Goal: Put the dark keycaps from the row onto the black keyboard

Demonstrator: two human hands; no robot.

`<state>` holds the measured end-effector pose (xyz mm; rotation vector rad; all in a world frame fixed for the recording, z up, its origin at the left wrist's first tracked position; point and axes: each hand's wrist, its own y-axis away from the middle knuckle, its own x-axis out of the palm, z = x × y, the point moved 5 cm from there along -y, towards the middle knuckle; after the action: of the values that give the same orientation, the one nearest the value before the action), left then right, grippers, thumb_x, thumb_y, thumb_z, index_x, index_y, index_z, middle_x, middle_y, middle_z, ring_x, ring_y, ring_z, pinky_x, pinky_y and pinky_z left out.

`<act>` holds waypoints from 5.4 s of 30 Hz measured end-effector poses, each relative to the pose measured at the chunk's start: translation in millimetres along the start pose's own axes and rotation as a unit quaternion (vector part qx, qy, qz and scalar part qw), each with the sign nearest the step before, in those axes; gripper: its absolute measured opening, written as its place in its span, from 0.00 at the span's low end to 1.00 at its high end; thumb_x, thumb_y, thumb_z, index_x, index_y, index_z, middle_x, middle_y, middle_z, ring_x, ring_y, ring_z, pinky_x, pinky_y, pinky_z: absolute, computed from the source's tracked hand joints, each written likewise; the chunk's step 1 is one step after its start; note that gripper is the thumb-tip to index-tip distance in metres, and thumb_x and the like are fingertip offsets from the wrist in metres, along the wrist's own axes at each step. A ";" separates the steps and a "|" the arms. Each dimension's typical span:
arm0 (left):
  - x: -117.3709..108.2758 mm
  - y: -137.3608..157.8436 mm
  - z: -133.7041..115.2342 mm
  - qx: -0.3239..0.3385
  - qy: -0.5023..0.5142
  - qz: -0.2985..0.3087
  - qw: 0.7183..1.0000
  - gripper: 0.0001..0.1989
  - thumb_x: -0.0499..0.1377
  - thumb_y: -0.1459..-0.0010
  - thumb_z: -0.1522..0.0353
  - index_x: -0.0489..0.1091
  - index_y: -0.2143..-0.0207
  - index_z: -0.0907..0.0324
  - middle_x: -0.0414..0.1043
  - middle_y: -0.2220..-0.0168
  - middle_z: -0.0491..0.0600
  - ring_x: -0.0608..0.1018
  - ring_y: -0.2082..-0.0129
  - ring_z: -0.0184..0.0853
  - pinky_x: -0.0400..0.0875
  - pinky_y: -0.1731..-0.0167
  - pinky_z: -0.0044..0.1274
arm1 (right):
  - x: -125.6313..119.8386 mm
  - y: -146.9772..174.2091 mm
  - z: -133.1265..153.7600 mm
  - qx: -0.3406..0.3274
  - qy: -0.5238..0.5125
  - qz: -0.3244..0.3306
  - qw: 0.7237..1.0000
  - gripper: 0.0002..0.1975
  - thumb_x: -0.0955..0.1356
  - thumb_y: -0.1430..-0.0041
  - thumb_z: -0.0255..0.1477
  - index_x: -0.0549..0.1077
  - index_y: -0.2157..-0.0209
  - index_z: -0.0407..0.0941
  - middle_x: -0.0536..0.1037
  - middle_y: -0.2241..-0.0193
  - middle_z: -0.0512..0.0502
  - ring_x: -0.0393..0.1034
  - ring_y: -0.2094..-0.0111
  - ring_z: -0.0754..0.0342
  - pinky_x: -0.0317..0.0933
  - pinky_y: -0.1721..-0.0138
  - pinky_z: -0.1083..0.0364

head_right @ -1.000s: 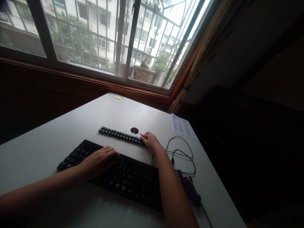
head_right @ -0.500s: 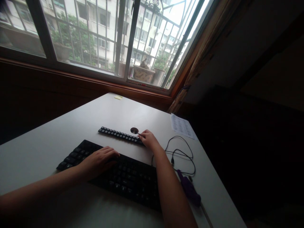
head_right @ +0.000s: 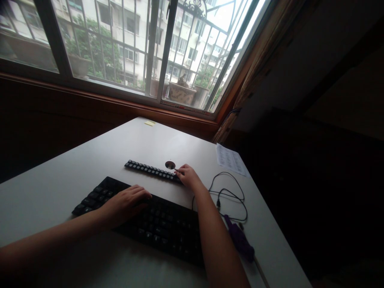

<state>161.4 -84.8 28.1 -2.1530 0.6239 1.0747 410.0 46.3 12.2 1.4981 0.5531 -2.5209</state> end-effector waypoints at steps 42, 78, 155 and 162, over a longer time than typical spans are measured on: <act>1.4 0.2 1.1 0.004 0.003 -0.010 1.000 0.09 0.58 0.39 0.73 0.68 0.55 0.58 0.74 0.57 0.51 0.74 0.55 0.41 0.71 0.53 0.32 | -12.3 15.1 -16.7 0.044 0.023 0.016 0.999 0.14 0.65 0.38 0.34 0.80 0.70 0.44 0.74 0.68 0.47 0.68 0.69 0.56 0.60 0.65 0.58; 7.9 0.7 0.1 -0.206 0.621 -0.032 0.756 0.17 0.65 0.42 0.62 0.68 0.54 0.59 0.78 0.58 0.53 0.78 0.56 0.39 0.70 0.54 0.29 | -39.7 124.7 156.9 -0.146 -0.147 -0.162 0.965 0.14 0.69 0.39 0.27 0.75 0.52 0.55 0.73 0.67 0.48 0.70 0.67 0.53 0.69 0.64 0.52; 14.5 6.2 -28.1 0.099 -0.006 0.001 0.995 0.10 0.56 0.37 0.71 0.70 0.53 0.56 0.73 0.51 0.50 0.72 0.50 0.41 0.72 0.51 0.34 | -88.8 200.5 16.1 0.164 -0.095 -0.190 0.963 0.19 0.64 0.38 0.49 0.69 0.70 0.47 0.69 0.79 0.51 0.65 0.77 0.53 0.61 0.73 0.54; 13.9 5.5 -29.2 0.109 -0.003 -0.009 0.994 0.10 0.56 0.38 0.71 0.70 0.54 0.56 0.74 0.52 0.51 0.73 0.52 0.41 0.72 0.52 0.33 | -79.4 195.1 20.2 0.120 -0.105 -0.197 0.967 0.18 0.70 0.44 0.47 0.69 0.74 0.46 0.71 0.75 0.50 0.66 0.73 0.52 0.61 0.69 0.54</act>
<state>180.5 -111.3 28.2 -1.9621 0.6846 0.9554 494.1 -145.1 44.8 1.2644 0.5764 -3.1074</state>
